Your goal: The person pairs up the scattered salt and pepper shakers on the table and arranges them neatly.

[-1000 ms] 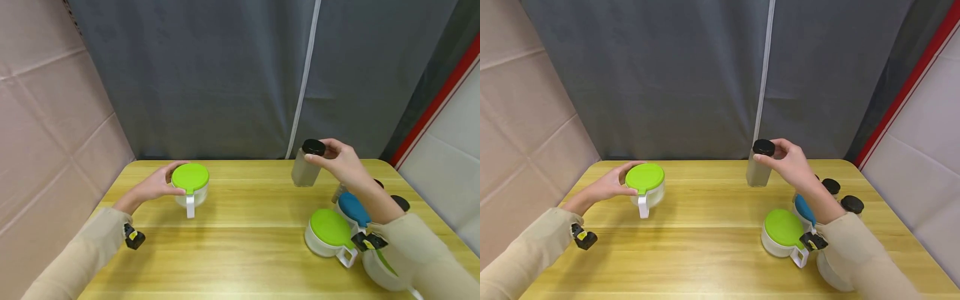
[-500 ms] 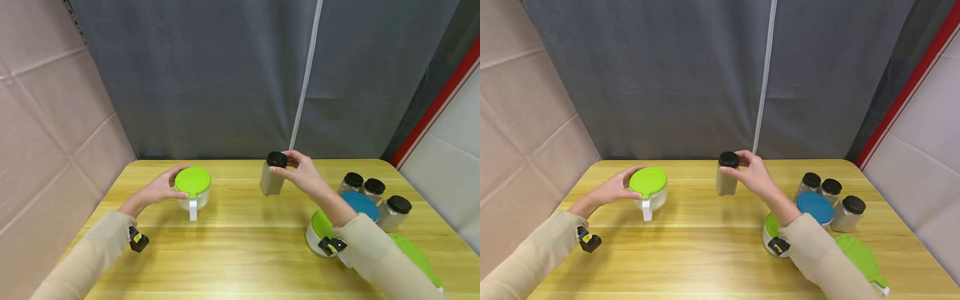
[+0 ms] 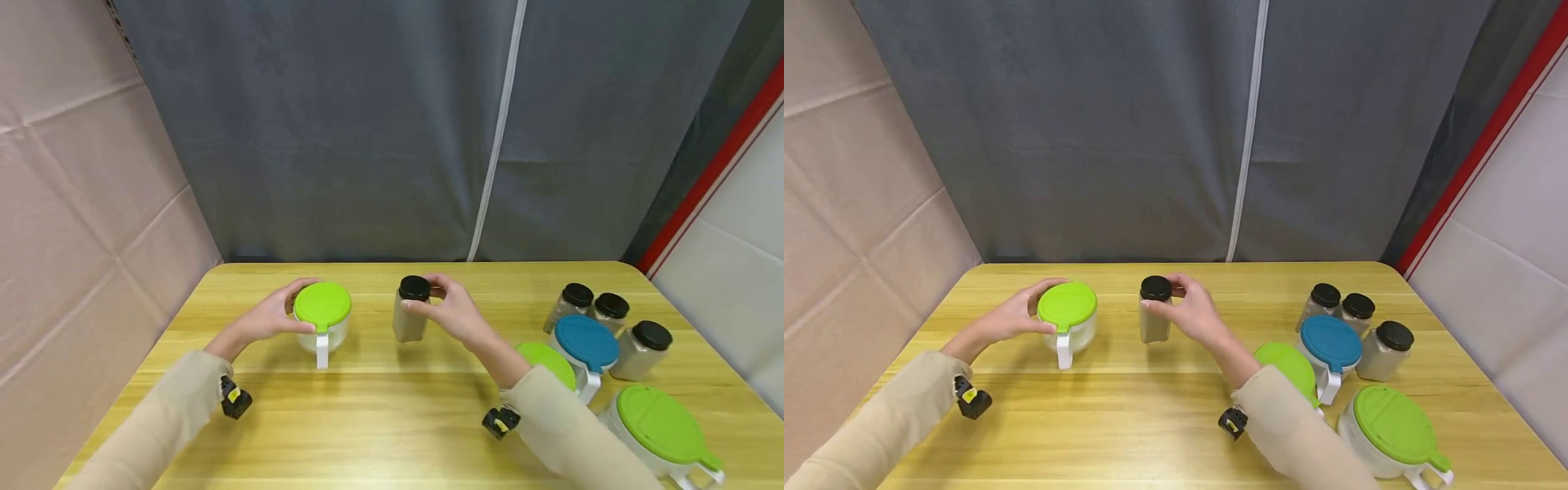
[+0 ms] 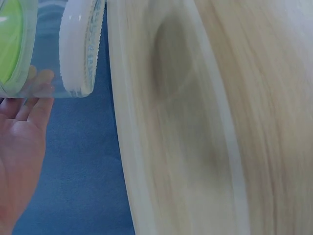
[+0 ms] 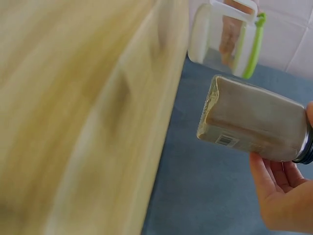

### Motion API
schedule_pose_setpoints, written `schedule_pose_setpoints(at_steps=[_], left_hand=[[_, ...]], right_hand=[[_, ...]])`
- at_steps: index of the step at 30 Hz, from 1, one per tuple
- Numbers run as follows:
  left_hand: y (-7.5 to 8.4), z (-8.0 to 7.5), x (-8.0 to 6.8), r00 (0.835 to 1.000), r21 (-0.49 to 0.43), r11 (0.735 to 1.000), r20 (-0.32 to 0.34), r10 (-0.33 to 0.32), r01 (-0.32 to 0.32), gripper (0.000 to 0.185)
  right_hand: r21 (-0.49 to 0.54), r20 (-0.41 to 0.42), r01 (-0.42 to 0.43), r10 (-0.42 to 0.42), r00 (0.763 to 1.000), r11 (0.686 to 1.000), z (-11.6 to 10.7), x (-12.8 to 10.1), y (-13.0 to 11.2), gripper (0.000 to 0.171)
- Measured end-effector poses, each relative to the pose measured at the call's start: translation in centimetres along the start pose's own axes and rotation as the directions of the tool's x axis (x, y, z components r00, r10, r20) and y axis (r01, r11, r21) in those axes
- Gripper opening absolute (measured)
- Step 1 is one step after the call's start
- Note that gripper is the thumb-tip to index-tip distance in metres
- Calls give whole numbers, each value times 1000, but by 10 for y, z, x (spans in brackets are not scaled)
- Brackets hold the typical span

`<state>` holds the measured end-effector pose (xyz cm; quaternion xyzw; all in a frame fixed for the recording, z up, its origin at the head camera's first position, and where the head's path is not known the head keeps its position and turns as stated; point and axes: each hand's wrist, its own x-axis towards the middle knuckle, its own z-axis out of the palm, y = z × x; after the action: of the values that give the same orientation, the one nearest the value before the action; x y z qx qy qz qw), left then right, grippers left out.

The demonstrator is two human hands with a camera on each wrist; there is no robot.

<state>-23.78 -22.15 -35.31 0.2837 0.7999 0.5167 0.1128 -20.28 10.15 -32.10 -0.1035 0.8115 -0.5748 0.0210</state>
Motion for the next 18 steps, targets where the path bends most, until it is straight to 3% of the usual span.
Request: schedule_pose_setpoints(at_steps=[11, 18], left_hand=[[-10, 11, 6, 1000, -9, 1000, -8, -18, 18, 78], [-19, 18, 11, 999, -33, 999, -6, -38, 38, 80]], right_hand=[[33, -27, -41, 42, 999, 999, 24, 8, 26, 49], [10, -41, -27, 27, 999, 1000, 30, 16, 38, 49]])
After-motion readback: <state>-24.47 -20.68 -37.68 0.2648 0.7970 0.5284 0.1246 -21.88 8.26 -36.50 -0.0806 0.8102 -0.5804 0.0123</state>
